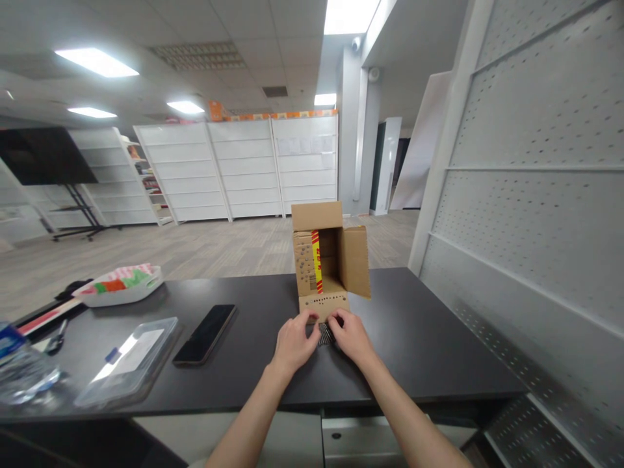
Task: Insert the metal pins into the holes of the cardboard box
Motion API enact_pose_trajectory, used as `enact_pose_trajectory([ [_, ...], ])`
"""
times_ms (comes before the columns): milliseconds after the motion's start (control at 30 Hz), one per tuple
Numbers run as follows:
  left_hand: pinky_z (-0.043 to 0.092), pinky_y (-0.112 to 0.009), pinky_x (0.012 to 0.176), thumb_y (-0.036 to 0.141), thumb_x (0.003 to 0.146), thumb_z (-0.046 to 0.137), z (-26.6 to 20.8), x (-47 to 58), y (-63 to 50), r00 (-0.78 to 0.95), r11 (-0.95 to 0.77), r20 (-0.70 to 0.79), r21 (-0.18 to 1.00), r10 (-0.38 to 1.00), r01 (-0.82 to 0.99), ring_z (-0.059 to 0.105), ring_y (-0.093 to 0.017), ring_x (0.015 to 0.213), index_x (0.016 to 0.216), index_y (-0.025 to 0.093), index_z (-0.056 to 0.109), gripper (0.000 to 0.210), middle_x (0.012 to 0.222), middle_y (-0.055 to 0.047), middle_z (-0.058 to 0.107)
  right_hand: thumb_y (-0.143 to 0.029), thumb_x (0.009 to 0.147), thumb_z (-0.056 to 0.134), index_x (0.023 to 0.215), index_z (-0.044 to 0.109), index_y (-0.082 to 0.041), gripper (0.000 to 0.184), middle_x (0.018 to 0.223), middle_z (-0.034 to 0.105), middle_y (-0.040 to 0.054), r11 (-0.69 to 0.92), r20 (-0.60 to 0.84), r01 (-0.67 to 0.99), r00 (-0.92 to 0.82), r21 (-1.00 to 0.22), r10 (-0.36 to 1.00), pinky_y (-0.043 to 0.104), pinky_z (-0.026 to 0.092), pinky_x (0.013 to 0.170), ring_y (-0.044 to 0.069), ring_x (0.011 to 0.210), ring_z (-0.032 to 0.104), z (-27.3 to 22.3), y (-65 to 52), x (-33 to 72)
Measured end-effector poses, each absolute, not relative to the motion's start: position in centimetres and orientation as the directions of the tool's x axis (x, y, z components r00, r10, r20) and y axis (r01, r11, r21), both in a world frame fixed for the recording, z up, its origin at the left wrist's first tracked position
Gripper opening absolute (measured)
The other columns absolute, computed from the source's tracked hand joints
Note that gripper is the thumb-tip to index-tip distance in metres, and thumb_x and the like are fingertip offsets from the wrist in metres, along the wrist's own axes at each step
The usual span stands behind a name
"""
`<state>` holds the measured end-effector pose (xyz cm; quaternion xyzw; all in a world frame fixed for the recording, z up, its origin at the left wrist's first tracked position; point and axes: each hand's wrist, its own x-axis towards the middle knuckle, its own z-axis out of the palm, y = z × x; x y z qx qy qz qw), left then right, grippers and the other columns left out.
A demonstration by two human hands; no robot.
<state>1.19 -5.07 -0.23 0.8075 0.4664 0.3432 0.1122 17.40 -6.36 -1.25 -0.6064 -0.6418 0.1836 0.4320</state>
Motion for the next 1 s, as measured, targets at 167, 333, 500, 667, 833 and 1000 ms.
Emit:
enact_pose_trajectory([
  [167, 0.039, -0.032, 0.077, 0.027, 0.080, 0.052, 0.0, 0.0, -6.1, 0.444, -0.608, 0.431, 0.406, 0.786, 0.682, 0.058, -0.020, 0.084, 0.098, 0.023, 0.059, 0.020, 0.093, -0.004, 0.065, -0.027, 0.083, 0.044, 0.074, 0.063, -0.019, 0.023, 0.072, 0.066, 0.0026, 0.196, 0.330, 0.614, 0.111, -0.765, 0.938, 0.024, 0.041, 0.067, 0.016, 0.069, 0.059, -1.3, -6.4, 17.4],
  [333, 0.037, -0.032, 0.078, 0.029, 0.079, 0.055, 0.0, -0.4, -6.9, 0.495, -0.626, 0.397, 0.353, 0.773, 0.695, 0.054, -0.021, 0.090, 0.102, 0.023, 0.058, 0.025, 0.095, -0.004, 0.063, -0.028, 0.084, 0.043, 0.074, 0.063, -0.019, 0.023, 0.073, 0.066, 0.0024, 0.201, 0.330, 0.610, 0.106, -0.766, 0.938, 0.024, 0.041, 0.067, 0.016, 0.069, 0.059, -1.1, -6.6, 17.4],
  [500, 0.036, -0.032, 0.080, 0.030, 0.078, 0.056, 0.0, -0.3, -7.0, 0.519, -0.630, 0.369, 0.326, 0.771, 0.705, 0.052, -0.021, 0.095, 0.106, 0.023, 0.055, 0.028, 0.101, -0.004, 0.062, -0.028, 0.084, 0.044, 0.074, 0.063, -0.019, 0.023, 0.073, 0.066, 0.0025, 0.192, 0.323, 0.616, 0.108, -0.764, 0.940, 0.024, 0.041, 0.069, 0.016, 0.070, 0.058, -1.1, -6.5, 17.4],
  [667, 0.035, -0.033, 0.080, 0.029, 0.078, 0.057, 0.0, -0.2, -7.0, 0.521, -0.628, 0.363, 0.317, 0.772, 0.710, 0.051, -0.022, 0.096, 0.106, 0.024, 0.054, 0.029, 0.102, -0.004, 0.062, -0.027, 0.084, 0.044, 0.073, 0.062, -0.019, 0.023, 0.072, 0.066, 0.0016, 0.200, 0.326, 0.614, 0.100, -0.763, 0.940, 0.024, 0.040, 0.067, 0.015, 0.068, 0.058, -1.4, -6.4, 17.4],
  [833, 0.035, -0.033, 0.080, 0.029, 0.078, 0.056, 0.0, -0.1, -7.0, 0.518, -0.620, 0.353, 0.315, 0.779, 0.719, 0.051, -0.022, 0.095, 0.106, 0.023, 0.054, 0.028, 0.103, -0.005, 0.062, -0.027, 0.084, 0.044, 0.073, 0.062, -0.019, 0.023, 0.072, 0.065, 0.0019, 0.206, 0.335, 0.619, 0.098, -0.758, 0.937, 0.024, 0.039, 0.065, 0.015, 0.067, 0.057, -1.4, -6.4, 17.4],
  [1000, 0.035, -0.034, 0.082, 0.030, 0.079, 0.054, 0.3, -0.1, -7.2, 0.518, -0.607, 0.327, 0.306, 0.790, 0.734, 0.050, -0.022, 0.097, 0.107, 0.024, 0.052, 0.028, 0.104, -0.004, 0.061, -0.027, 0.083, 0.044, 0.072, 0.061, -0.019, 0.022, 0.070, 0.065, 0.0018, 0.211, 0.341, 0.619, 0.097, -0.756, 0.935, 0.024, 0.039, 0.065, 0.015, 0.066, 0.057, -1.4, -6.4, 17.4],
])
